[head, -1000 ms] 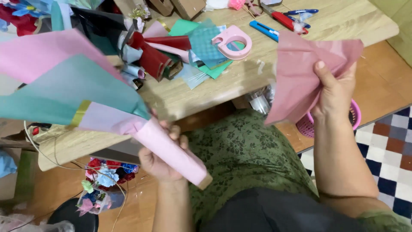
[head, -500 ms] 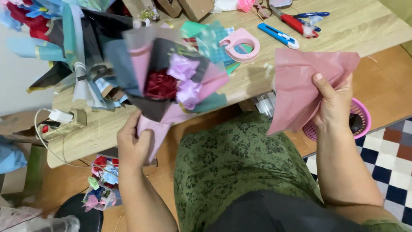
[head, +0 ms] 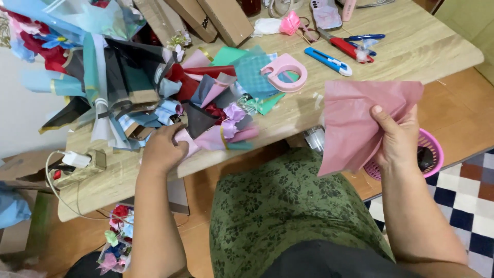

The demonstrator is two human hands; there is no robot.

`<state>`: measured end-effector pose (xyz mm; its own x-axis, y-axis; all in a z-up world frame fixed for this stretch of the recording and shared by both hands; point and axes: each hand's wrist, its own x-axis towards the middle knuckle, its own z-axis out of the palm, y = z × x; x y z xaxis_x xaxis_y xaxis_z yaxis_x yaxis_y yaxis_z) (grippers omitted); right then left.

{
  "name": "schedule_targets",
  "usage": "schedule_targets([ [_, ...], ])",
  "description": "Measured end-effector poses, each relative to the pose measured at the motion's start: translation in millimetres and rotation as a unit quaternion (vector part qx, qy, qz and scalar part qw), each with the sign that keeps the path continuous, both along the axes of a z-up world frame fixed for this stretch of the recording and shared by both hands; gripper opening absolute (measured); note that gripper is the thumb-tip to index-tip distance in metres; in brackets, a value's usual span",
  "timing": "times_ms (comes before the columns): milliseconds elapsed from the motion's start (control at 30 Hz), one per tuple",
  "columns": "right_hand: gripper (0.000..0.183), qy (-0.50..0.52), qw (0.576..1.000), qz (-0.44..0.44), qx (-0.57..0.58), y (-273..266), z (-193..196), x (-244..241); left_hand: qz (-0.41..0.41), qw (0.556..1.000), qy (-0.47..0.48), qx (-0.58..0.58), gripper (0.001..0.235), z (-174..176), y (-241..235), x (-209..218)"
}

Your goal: The person wraps a bouquet of artificial flowers using multiple layers of colored paper. They fold and arrange teal, pink, and black paper around the flowers, securing the layers with tape. The person folds the paper into a cone shape and smooths the edges to create a finished bouquet.

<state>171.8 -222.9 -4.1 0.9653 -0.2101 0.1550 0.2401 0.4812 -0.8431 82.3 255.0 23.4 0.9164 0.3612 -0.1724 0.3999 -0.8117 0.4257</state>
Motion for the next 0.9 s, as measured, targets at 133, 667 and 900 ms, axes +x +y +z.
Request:
schedule_targets([
  [133,0.073,0.01,1.0,-0.006,-0.003,4.8,5.5,-1.7,-0.076,0.937,-0.27,0.209,0.062,-51.7,10.4,4.5],
  [667,0.064,-0.041,0.998,-0.015,-0.045,21.8,0.7,-11.2,-0.035,0.812,-0.56,0.162,0.031,-73.8,-84.2,-18.6],
  [900,0.07,-0.039,0.998,0.008,-0.048,42.9,0.5,-24.4,-0.117,0.853,-0.474,-0.186,0.024,-18.5,-206.8,-58.3],
])
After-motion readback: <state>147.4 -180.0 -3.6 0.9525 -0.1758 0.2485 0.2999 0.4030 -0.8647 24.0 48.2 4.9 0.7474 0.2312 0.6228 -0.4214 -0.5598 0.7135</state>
